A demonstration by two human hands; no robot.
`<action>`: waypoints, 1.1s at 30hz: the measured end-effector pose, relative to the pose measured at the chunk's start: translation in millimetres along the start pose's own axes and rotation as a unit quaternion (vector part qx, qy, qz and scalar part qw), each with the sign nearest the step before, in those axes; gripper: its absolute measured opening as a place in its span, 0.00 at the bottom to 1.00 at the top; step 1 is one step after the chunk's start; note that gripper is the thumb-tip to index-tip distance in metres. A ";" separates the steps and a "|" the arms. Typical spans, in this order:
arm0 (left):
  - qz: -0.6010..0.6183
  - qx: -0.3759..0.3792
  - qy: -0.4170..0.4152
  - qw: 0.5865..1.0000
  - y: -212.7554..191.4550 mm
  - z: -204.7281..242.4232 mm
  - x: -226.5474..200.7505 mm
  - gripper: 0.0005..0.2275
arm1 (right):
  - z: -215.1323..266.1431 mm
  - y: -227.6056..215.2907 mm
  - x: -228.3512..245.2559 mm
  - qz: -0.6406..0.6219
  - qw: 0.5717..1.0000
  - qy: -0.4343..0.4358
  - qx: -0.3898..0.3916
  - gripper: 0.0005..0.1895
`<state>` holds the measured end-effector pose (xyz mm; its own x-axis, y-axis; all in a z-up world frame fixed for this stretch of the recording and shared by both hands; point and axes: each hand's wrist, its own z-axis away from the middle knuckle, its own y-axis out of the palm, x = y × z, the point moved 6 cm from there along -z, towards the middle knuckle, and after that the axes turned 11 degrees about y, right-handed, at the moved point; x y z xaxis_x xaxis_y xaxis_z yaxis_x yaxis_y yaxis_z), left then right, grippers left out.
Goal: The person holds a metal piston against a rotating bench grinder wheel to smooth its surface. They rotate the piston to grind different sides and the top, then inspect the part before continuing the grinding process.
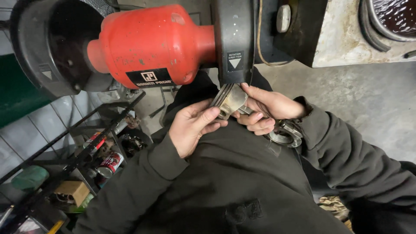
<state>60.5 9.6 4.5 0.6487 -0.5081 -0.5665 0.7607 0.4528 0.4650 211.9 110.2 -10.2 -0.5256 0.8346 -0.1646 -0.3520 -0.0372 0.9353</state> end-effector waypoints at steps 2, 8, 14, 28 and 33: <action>0.002 -0.004 0.002 1.000 -1.8 -0.8 2.2 0.20 | -0.8 2.5 0.3 -0.005 1.000 -0.009 0.008 0.34; 0.009 -0.006 0.010 1.000 -4.2 0.7 1.6 0.20 | -0.7 9.1 4.5 0.014 1.000 -0.009 -0.012 0.34; 0.037 0.015 0.013 0.999 -11.1 -2.0 6.0 0.20 | 1.5 10.3 9.0 0.087 0.991 -0.010 -0.104 0.32; 0.008 0.034 -0.011 0.999 -11.1 0.3 -2.8 0.21 | 11.1 16.7 16.3 0.310 0.899 -0.018 -0.308 0.33; -0.001 0.034 -0.013 0.999 -9.2 -1.1 -7.1 0.23 | 13.4 29.3 22.5 0.375 0.853 -0.033 -0.362 0.31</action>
<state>48.8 9.8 3.5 0.6474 -0.5284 -0.5493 0.7606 0.4016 0.5101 200.1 135.2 17.7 -0.7764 0.4555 0.4356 -0.3351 -0.8837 0.3268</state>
